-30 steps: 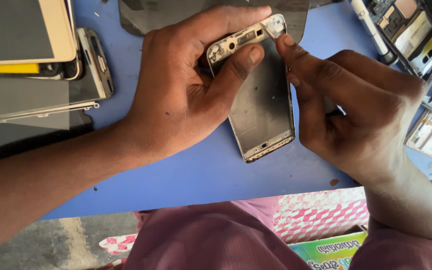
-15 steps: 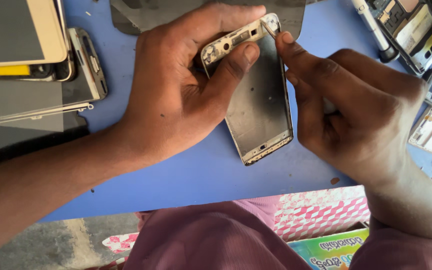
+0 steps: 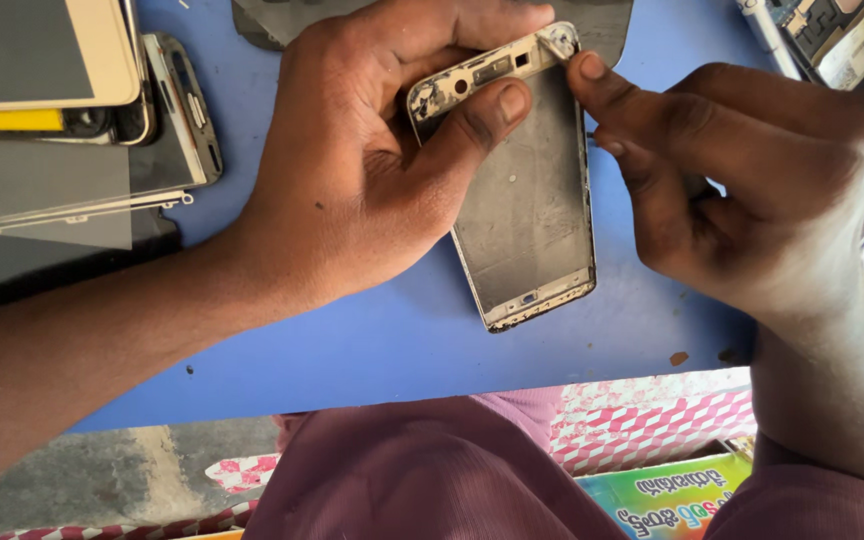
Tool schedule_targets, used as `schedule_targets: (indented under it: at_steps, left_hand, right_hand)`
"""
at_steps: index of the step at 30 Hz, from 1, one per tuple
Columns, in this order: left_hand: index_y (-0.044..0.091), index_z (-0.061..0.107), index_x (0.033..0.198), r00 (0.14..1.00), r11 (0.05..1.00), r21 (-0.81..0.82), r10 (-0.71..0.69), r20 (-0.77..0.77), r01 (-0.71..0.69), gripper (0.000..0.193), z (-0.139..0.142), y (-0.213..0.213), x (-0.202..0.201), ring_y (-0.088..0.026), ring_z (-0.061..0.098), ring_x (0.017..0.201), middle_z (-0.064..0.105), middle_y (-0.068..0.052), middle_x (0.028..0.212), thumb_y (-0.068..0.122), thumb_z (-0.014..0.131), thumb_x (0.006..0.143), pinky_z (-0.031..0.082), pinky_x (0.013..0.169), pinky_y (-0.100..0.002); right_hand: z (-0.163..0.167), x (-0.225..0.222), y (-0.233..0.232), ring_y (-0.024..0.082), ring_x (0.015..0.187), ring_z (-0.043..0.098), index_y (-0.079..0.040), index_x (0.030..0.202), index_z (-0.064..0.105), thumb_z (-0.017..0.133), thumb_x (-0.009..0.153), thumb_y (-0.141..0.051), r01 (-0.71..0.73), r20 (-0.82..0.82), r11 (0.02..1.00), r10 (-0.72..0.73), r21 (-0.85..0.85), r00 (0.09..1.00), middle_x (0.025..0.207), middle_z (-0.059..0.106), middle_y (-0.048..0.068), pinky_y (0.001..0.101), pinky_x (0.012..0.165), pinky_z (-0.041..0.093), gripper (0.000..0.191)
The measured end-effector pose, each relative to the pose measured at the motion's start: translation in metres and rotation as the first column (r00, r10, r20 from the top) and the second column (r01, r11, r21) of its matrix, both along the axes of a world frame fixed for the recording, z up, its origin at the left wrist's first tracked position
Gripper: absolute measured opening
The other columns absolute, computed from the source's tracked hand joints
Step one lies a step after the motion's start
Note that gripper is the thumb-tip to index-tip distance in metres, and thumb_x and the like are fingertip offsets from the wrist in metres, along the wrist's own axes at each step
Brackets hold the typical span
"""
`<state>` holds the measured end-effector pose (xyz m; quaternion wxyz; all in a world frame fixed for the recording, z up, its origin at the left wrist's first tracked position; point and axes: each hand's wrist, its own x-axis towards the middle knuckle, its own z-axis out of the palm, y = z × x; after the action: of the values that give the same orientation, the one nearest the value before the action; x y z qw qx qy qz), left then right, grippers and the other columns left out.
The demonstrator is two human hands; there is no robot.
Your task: The person uses a screwdriver to remove screws from the top edge of a smartphone frame. They then use a small metal tool to pry and adjust internal components within the frame. The phone remains disassembled on the workbench throughout the clip.
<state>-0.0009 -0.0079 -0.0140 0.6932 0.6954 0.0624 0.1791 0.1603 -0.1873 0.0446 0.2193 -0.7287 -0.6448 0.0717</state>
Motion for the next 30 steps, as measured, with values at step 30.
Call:
schedule_targets:
  at_steps: [30]
  left_hand:
    - [0.000,0.063,0.130,1.000,0.991,0.134,0.020,-0.010,-0.019,0.019,-0.003,-0.002,-0.004,-0.005,0.068,0.085,0.076,-0.007,0.106,0.002,0.070,0.112,0.057,0.073,-0.021]
  right_hand:
    - [0.008,-0.004,0.002,0.011,0.065,0.064,0.008,0.130,0.068,0.061,0.104,0.014,-0.035,-0.183,0.996,0.019,-0.088,0.983,0.079,0.066,0.012,0.0219,0.058,0.048,0.027]
